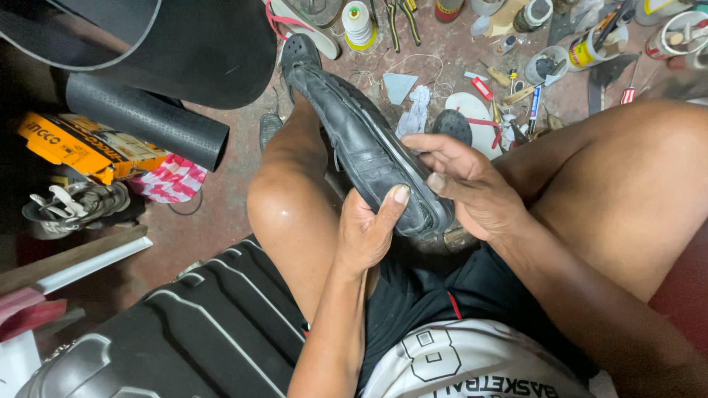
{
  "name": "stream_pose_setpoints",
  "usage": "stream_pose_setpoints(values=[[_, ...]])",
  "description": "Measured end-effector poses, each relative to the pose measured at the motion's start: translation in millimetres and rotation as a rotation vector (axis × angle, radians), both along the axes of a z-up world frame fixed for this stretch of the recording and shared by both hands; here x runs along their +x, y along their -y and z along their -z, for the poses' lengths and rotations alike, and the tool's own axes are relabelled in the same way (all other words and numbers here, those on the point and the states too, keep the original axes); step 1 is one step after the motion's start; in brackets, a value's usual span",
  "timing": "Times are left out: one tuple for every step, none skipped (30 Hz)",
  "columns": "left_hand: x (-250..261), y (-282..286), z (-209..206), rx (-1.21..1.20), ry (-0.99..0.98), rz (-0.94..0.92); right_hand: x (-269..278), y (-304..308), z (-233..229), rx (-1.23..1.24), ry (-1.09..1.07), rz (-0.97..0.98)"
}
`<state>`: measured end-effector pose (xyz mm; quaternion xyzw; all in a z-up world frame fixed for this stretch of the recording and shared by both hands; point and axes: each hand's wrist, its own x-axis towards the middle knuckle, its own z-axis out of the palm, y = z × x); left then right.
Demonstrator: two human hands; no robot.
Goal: The person sits on the floor and manipulates a black slip-on shoe, repeatedly pressing and peeling the sole to check the bond. They turn the shoe over to inspect the tread and sides, then continue pressing the sole and upper together.
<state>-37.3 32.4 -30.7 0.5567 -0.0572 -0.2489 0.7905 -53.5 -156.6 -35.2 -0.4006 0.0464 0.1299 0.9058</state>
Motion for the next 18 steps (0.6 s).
stream_pose_setpoints(values=[[0.0, -0.4, 0.5, -0.002, -0.005, 0.006, -0.6, -0.6, 0.1, -0.011, 0.012, 0.008], [0.2, -1.3, 1.0, -0.005, -0.01, 0.013, -1.0, -1.7, 0.3, -0.021, 0.024, 0.015], [-1.1, -1.9, 1.2, -0.007, -0.019, 0.013, -1.8, -2.0, -0.1, -0.031, 0.033, 0.017], [-2.6, -2.6, 1.6, 0.024, -0.016, 0.012, -3.0, -2.2, -0.8, -0.028, 0.026, 0.011], [-2.7, -3.6, 2.6, 0.053, -0.008, 0.012, -2.8, -2.6, -1.3, -0.025, 0.023, 0.007], [-2.7, -4.7, 3.8, 0.083, -0.001, 0.013, -2.3, -3.0, -1.9, -0.022, 0.02, 0.003], [-2.7, -5.8, 5.4, 0.056, -0.02, 0.014, -2.1, -3.8, -2.8, -0.044, 0.031, 0.006], [-2.5, -7.0, 7.2, 0.029, -0.039, 0.015, -1.5, -4.9, -4.1, -0.065, 0.042, 0.009], [-2.8, -7.9, 9.0, 0.003, -0.055, 0.01, -0.1, -5.0, -5.7, -0.084, 0.056, 0.006], [-4.6, -8.9, 10.2, -0.043, -0.082, 0.011, -0.6, -3.7, -9.1, -0.113, 0.054, -0.012], [-4.2, -10.4, 11.5, -0.09, -0.103, 0.017, -0.4, -2.0, -13.0, -0.143, 0.057, -0.025], [-2.9, -11.2, 13.0, -0.137, -0.124, 0.024, 0.7, -0.4, -16.3, -0.172, 0.06, -0.037], [-4.3, -10.6, 14.0, -0.224, -0.196, 0.014, -0.2, 0.9, -19.3, -0.235, 0.058, -0.028], [-4.3, -8.5, 15.3, -0.312, -0.268, 0.003, -1.1, 2.5, -21.9, -0.297, 0.057, -0.018], [-2.9, -8.9, 15.0, -0.4, -0.34, 0.0, -1.0, 1.2, -23.3, -0.361, 0.056, 0.0], [-4.0, -11.3, 11.7, -0.38, -0.254, 0.02, -2.4, -1.9, -24.5, -0.397, 0.086, 0.032], [-3.8, -13.0, 7.5, -0.361, -0.161, 0.046, -4.1, -4.8, -25.7, -0.435, 0.123, 0.07], [-2.3, -13.5, 3.4, -0.342, -0.068, 0.071, -5.6, -7.0, -26.6, -0.473, 0.159, 0.108]])
